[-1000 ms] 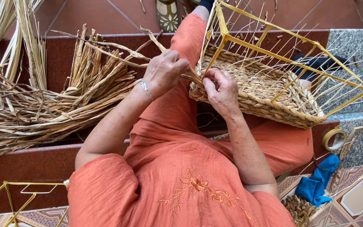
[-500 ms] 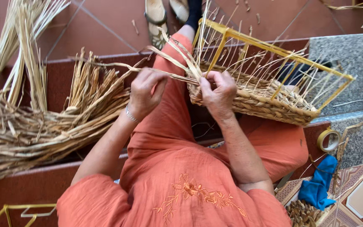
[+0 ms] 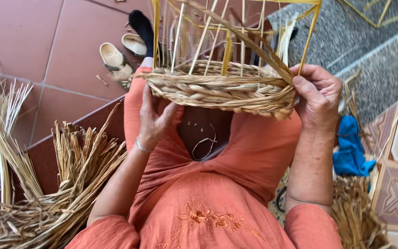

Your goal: The person weaves a basket by hand, interlacing dried palm leaves through a yellow metal frame. They repeatedly pull strands through the weave, adjust tension, and occasionally reach for additional material from a nearby pile.

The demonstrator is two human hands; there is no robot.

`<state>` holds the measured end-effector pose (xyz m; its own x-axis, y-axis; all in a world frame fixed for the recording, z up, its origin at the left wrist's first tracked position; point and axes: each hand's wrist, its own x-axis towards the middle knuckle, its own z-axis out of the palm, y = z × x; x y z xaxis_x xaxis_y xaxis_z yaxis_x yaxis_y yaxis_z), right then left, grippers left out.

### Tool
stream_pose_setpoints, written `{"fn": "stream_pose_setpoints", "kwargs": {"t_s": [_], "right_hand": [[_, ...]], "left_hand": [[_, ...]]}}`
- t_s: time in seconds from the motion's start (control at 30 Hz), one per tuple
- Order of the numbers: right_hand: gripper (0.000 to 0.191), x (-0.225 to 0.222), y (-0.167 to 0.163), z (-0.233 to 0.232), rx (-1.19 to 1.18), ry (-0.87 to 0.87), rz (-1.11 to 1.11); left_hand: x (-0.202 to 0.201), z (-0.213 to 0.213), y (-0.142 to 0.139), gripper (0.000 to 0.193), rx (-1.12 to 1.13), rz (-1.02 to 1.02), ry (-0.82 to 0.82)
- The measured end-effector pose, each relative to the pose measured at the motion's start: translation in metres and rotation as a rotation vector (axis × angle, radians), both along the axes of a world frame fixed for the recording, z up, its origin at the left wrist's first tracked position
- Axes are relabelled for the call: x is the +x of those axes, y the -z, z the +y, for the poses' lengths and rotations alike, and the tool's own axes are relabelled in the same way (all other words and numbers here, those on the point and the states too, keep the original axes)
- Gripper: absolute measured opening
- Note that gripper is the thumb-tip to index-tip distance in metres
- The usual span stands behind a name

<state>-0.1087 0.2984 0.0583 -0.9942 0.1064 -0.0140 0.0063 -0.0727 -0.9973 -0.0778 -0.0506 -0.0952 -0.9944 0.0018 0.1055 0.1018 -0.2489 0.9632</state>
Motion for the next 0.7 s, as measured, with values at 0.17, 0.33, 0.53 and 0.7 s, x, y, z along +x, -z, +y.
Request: {"fn": "stream_pose_setpoints", "kwargs": {"t_s": [0.17,0.33,0.53,0.7], "right_hand": [[0.017,0.068,0.043,0.057,0.277,0.090,0.082],[0.020,0.131,0.069,0.072,0.436,0.165,0.081],[0.040,0.166,0.067,0.057,0.896,0.264,0.295],[0.032,0.158,0.057,0.055,1.216,0.138,0.580]], "left_hand": [[0.067,0.041,-0.036,0.073,-0.343,0.127,0.036],[0.095,0.057,-0.040,0.071,-0.617,0.188,0.066],[0.098,0.041,-0.080,0.052,-1.379,0.004,0.308],[0.108,0.040,-0.153,0.006,-1.258,0.447,0.242]]}}
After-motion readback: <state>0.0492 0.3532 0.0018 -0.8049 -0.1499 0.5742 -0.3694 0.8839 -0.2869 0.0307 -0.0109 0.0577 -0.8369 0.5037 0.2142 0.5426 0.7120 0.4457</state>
